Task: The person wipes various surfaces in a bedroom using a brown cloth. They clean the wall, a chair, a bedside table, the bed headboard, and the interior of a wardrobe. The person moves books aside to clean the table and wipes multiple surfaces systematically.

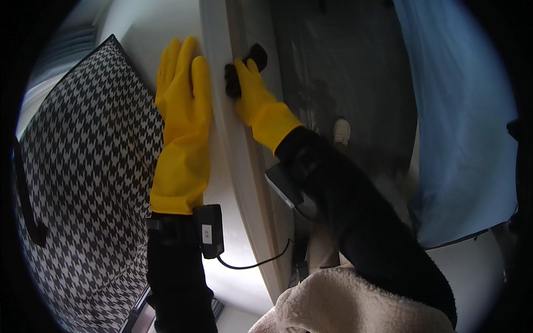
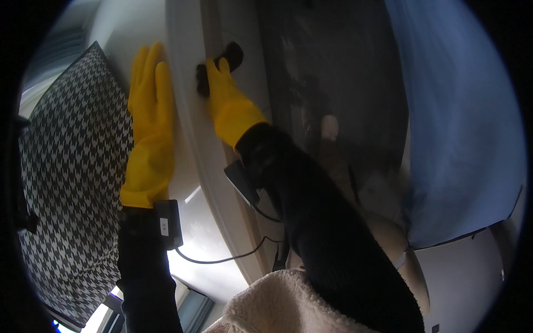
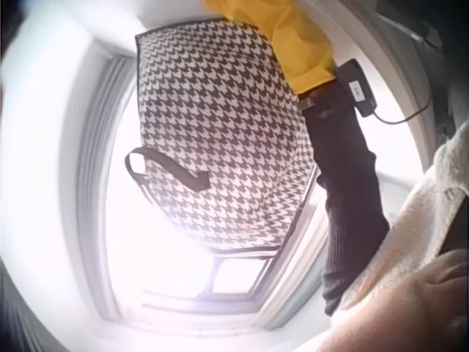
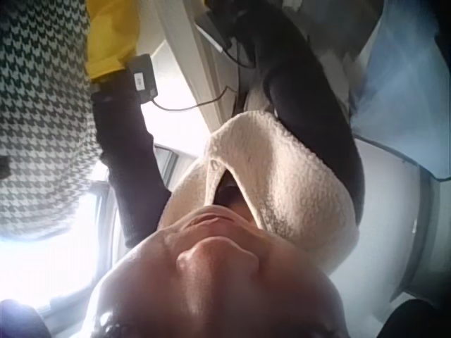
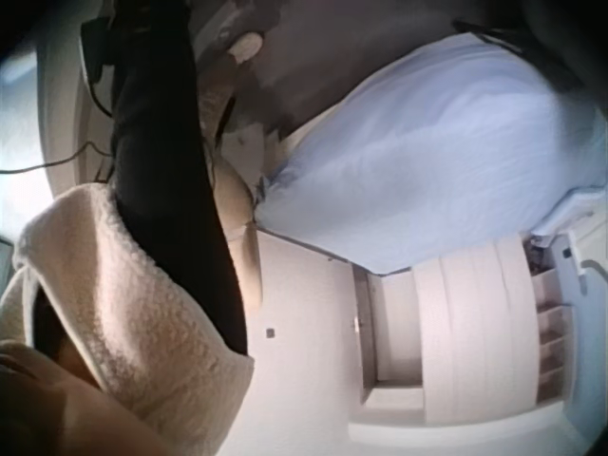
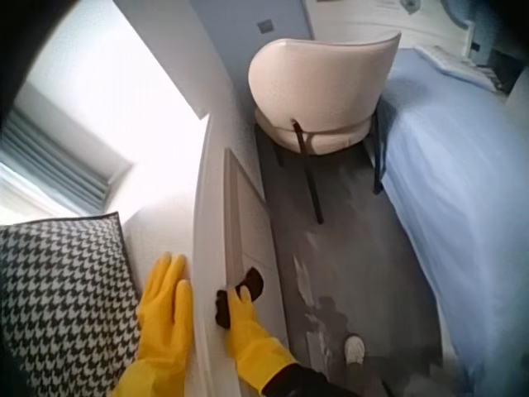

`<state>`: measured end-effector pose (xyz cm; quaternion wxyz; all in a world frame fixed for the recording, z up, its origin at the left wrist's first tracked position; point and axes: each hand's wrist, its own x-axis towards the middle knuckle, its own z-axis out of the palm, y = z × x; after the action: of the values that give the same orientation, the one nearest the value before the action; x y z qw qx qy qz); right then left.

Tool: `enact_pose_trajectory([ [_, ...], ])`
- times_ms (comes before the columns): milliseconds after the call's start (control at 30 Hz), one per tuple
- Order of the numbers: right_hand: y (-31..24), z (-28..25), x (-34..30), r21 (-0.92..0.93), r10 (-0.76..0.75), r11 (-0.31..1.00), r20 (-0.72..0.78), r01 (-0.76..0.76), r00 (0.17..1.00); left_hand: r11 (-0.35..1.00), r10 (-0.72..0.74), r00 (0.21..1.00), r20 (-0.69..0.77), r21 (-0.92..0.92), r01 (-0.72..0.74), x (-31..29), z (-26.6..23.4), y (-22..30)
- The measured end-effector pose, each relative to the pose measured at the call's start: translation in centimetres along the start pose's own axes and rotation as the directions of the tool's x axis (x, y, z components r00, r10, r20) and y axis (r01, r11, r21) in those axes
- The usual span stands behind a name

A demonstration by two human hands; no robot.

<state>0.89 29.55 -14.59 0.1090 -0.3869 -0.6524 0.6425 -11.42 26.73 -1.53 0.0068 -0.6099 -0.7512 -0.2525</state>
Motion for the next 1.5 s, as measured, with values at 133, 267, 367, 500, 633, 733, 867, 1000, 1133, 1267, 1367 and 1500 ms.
enact_pose_trajectory([
  [133, 1.6, 0.3, -6.3, 0.210, -0.031, 0.977, -0.038, 0.038, 0.999, 0.979, -0.036, 0.999, 0.023, 0.203, 0.031, 2.2, 1.8, -0.4],
  [267, 1.2, 1.8, -13.5, 0.242, 0.154, 0.951, 0.167, -0.192, 0.974, 0.970, -0.069, 0.997, 0.021, 0.237, 0.062, 3.4, 2.4, -0.2],
  [367, 0.2, 1.3, -12.8, 0.195, 0.255, 0.937, 0.181, -0.288, 0.950, 0.961, -0.111, 0.994, 0.022, 0.258, 0.101, 4.0, 2.5, -0.1],
  [500, -1.3, -2.1, -1.9, 0.306, 0.040, 0.952, -0.072, -0.016, 0.997, 0.958, -0.126, 0.991, 0.039, 0.264, 0.112, 4.8, 2.6, 0.0],
  [633, -3.7, -5.5, 10.8, 0.066, -0.072, 0.994, -0.262, 0.092, 0.962, 0.962, -0.140, 0.989, 0.046, 0.244, 0.124, 5.4, 2.7, 0.1],
  [733, -4.3, -6.3, 13.4, 0.107, 0.043, 0.994, -0.199, -0.022, 0.979, 0.962, -0.140, 0.989, 0.051, 0.244, 0.123, 5.9, 2.5, 0.2],
  [867, -3.1, -5.0, 7.7, -0.021, -0.021, 1.000, -0.190, 0.017, 0.982, 0.955, -0.159, 0.984, 0.081, 0.264, 0.133, 6.3, 2.4, 0.3],
  [1000, -2.4, -2.9, -2.3, 0.178, 0.178, 0.967, 0.026, -0.180, 0.984, 0.952, -0.172, 0.981, 0.093, 0.273, 0.141, 6.9, 2.4, 0.4],
  [1133, -2.3, -1.7, -6.5, 0.104, 0.266, 0.954, 0.141, -0.281, 0.954, 0.958, -0.167, 0.981, 0.097, 0.251, 0.139, 7.5, 2.4, 0.4],
  [1267, -1.5, -2.2, -2.3, 0.098, 0.176, 0.979, 0.053, -0.181, 0.983, 0.950, -0.211, 0.972, 0.105, 0.256, 0.178, 7.8, 2.4, 0.3],
  [1367, -2.0, -3.6, 4.5, 0.068, 0.027, 0.997, -0.087, -0.021, 0.996, 0.951, -0.226, 0.967, 0.120, 0.244, 0.192, 8.0, 2.2, 0.3],
  [1500, -5.1, -7.1, 15.0, -0.116, -0.015, 0.993, -0.201, -0.008, 0.979, 0.949, -0.246, 0.959, 0.141, 0.235, 0.209, 8.5, 1.9, 0.3],
])
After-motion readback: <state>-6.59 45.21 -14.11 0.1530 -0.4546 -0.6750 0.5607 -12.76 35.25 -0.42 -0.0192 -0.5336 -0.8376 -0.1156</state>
